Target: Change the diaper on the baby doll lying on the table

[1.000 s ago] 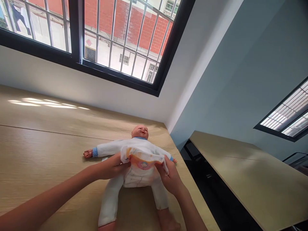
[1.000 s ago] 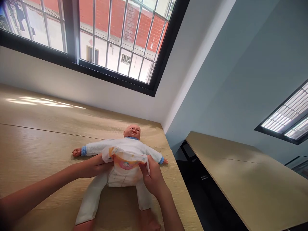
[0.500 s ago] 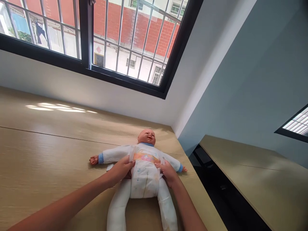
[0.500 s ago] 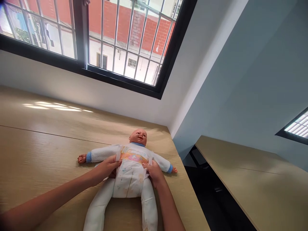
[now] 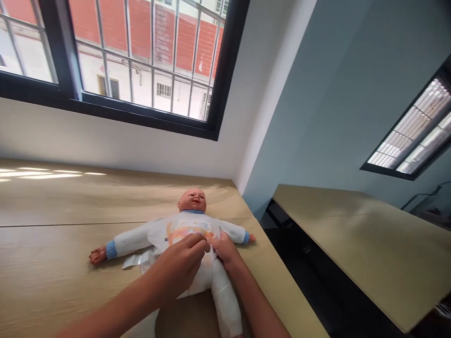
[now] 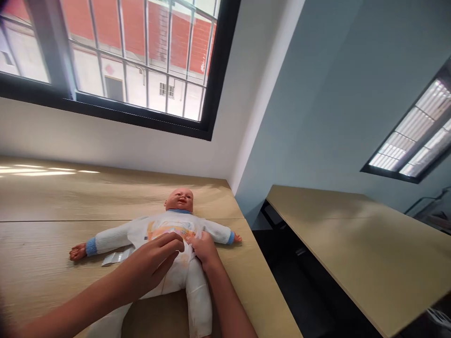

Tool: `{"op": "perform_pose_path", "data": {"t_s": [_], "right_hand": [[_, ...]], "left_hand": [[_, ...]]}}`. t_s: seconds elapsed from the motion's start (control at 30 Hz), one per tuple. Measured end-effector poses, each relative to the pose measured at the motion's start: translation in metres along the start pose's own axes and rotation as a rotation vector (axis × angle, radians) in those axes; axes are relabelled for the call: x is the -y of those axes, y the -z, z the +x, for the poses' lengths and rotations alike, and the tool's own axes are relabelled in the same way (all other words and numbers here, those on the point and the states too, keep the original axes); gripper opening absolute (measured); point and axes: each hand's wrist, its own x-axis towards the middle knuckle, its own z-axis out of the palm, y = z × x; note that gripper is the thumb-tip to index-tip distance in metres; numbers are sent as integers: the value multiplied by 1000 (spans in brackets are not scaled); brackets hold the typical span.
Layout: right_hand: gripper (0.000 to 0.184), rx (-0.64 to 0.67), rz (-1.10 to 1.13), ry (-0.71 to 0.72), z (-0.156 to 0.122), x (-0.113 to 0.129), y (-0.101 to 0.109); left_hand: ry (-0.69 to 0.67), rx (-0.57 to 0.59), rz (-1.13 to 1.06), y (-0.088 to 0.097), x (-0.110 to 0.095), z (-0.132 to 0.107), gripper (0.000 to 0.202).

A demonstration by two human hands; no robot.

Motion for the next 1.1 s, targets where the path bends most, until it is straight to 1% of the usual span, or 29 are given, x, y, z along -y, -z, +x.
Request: {"op": "perform_pose_path", "data": {"t_s": [0.03, 0.1, 0.13, 0.2, 0.27, 0.33, 0.4, 0.47, 0.53, 0.63, 0.73, 0.83, 0.9, 0.97, 1.03, 1.1], "right_hand": [[22, -17, -6, -9, -1, 1, 1], [21, -89, -45, -12, 0, 1, 5], [21, -138, -73, -12, 0, 0, 10], [20, -233, -136, -20, 2, -1, 23], [17, -299, -196, -42, 2, -2, 40], [14, -325, -257, -68, 2, -2, 57], [11, -309, -326, -86, -1, -3, 70], [8, -260, -395, -93, -4, -5, 77], [6, -207, -450, -88, -8, -6, 78], [14, -152, -486, -52, -12, -4, 73], [10, -75, -463, -31, -14, 1, 64], [13, 5, -415, -66, -15, 5, 55], [14, 5, -358, -86, -15, 4, 50], [14, -29, -275, -107, -13, 3, 44], [19, -57, -202, -145, -12, 1, 41], [19, -49, -165, -182, -11, -2, 38]], "left_hand": [[30, 21, -5, -11, 2, 5, 26], [96, 25, 5, -31, 12, 11, 25], [114, 22, 4, -39, 18, 12, 25], [120, 7, -18, -49, 28, 8, 25], [111, -15, -42, -51, 32, 3, 25], [102, -36, -44, -50, 31, -2, 25], [95, -47, -35, -50, 29, -3, 24], [93, -53, -29, -50, 29, -3, 23], [93, -57, -28, -51, 29, -2, 22], [96, -53, -27, -51, 30, -1, 22], [95, -39, -25, -51, 31, -2, 23], [94, -34, -21, -52, 32, -3, 23], [97, -32, -23, -52, 33, -4, 23], [100, -27, -30, -52, 32, -4, 24], [105, -28, -35, -52, 32, -3, 24], [107, -28, -36, -50, 30, -3, 24]]}}
